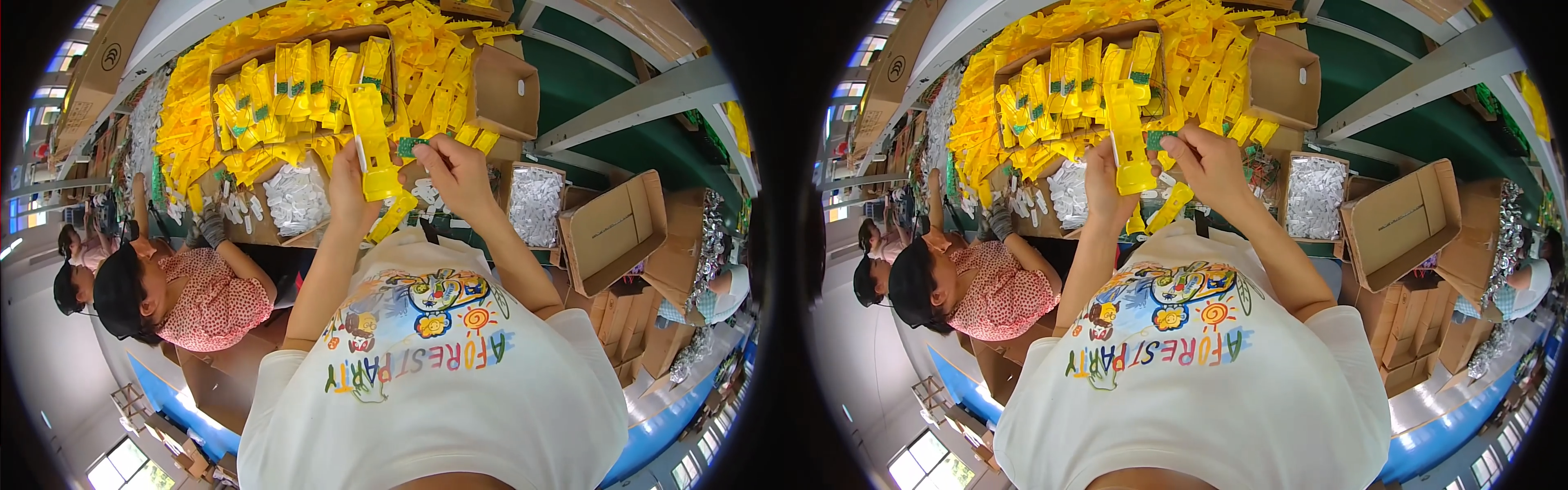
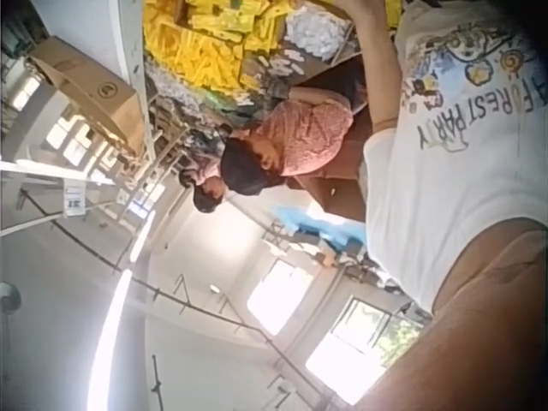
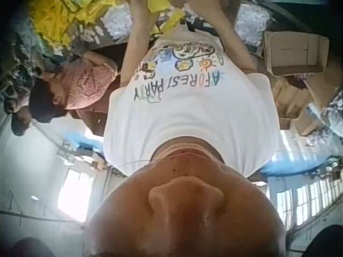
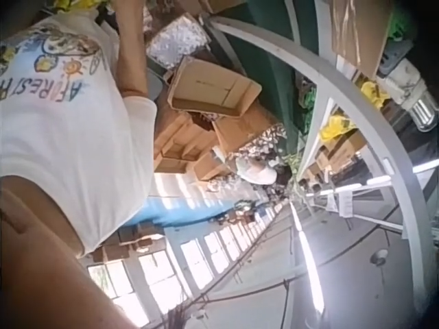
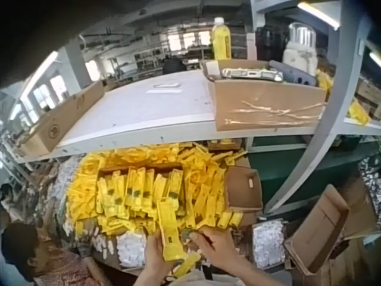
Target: Assembling electronic circuit boards into yellow plastic housings and organizing the finished units into boxes.
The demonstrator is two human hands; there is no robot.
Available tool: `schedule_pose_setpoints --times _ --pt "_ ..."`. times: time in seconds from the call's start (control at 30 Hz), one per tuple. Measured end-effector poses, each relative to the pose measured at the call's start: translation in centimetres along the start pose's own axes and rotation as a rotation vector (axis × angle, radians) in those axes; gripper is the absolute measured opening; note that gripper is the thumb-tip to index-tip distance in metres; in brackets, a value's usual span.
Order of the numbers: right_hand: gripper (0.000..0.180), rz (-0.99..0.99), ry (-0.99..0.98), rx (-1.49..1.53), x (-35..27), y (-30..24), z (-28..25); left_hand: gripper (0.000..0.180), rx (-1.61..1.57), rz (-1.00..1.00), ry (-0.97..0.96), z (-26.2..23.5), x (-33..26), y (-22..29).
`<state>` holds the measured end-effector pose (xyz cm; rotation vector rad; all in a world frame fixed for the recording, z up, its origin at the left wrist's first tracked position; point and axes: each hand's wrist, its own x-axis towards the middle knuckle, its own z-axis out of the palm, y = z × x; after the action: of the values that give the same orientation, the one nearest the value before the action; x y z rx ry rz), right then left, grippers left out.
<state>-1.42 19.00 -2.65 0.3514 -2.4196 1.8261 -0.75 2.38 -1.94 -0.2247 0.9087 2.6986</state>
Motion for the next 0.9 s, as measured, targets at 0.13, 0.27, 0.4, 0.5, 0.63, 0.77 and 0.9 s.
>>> schedule_pose_setpoints --times 0.13,0.27,0.4,0.5,0.63,0.77,0.9 --pt "0.022 -0.01 -0.097 -0.018 -0.5 -2.4 -0.2 0.039 0.089 0.034 0.095 0.4 -0.3 -1.1" --pt "0.019 -0.097 -0.033 -0.068 -1.1 -3.4 0.4 0.044 0.017 0.015 -0.016 0.7 -0.8 -1.7" --pt "0.017 -0.118 0.016 -0.095 -1.3 -3.5 1.1 0.043 0.017 -0.028 -0.04 1.5 -1.2 -1.6" --pt "0.017 -0.184 0.028 -0.167 -1.3 -3.8 1.2 0.043 0.068 0.009 -0.068 0.9 -1.2 -1.9" --pt "0.018 -0.114 -0.1 -0.174 -1.2 -4.1 0.7 0.044 0.098 0.028 -0.048 1.1 -1.6 -1.9" --pt "0.023 -0.03 -0.008 -0.166 -1.4 -4.1 1.1 0.044 0.172 0.131 0.039 1.6 -1.7 -1.9" --pt "0.023 -0.04 -0.06 -0.205 -1.2 -3.0 1.1 0.043 0.339 0.212 0.047 0.2 -1.6 -2.4"
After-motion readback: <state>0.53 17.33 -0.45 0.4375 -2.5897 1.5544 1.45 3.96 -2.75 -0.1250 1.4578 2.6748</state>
